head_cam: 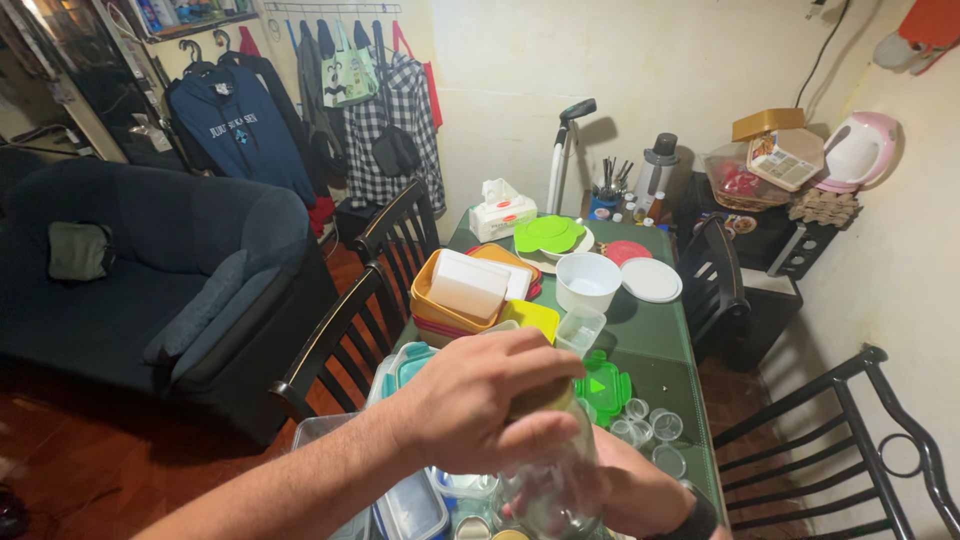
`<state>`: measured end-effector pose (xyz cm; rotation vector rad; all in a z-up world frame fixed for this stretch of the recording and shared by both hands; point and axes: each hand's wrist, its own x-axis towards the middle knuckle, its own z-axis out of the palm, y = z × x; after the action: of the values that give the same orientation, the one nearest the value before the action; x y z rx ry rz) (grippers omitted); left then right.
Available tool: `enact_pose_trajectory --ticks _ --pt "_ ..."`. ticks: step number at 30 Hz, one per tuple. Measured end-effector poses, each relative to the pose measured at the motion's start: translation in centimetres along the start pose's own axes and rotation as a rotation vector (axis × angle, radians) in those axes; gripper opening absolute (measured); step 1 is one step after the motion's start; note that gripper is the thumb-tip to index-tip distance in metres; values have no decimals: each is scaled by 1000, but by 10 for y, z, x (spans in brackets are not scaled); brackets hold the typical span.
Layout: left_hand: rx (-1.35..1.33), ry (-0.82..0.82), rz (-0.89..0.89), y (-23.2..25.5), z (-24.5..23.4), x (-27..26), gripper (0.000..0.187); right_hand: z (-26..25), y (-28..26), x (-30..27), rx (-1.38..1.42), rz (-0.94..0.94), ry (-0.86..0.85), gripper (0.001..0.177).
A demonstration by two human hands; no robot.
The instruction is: The person sorts and stacks various plastic food storage containers and glass jars on a table. They match lids to containers, nest smaller containers inside larger ones, and arrange the items into organized piles.
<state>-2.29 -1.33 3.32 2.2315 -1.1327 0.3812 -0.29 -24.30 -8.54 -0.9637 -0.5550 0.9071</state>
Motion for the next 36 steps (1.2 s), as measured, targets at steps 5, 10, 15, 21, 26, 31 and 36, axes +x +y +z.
enact_pose_trajectory --ticks 5,10,15,21,26,31,36 --pt "134 -31 0 -2 5 14 39 -11 0 1 -87 -89 53 102" --pt "143 -17 -246 -20 31 12 35 -19 6 1 -593 -167 359 85" --pt "45 242 -342 -39 57 -4 40 -11 14 10 -699 -130 614 99" --pt "-1360 700 -770 -60 73 -4 60 -12 9 8 -941 -368 721 108" --pt "-1640 725 -883 -48 69 -17 69 -15 8 10 -907 -505 711 106" --pt "-1635 731 -855 -43 64 -17 68 -17 9 13 -917 -498 755 103" --pt "-1638 775 -886 -42 78 -12 62 -18 7 14 -894 -443 670 97"
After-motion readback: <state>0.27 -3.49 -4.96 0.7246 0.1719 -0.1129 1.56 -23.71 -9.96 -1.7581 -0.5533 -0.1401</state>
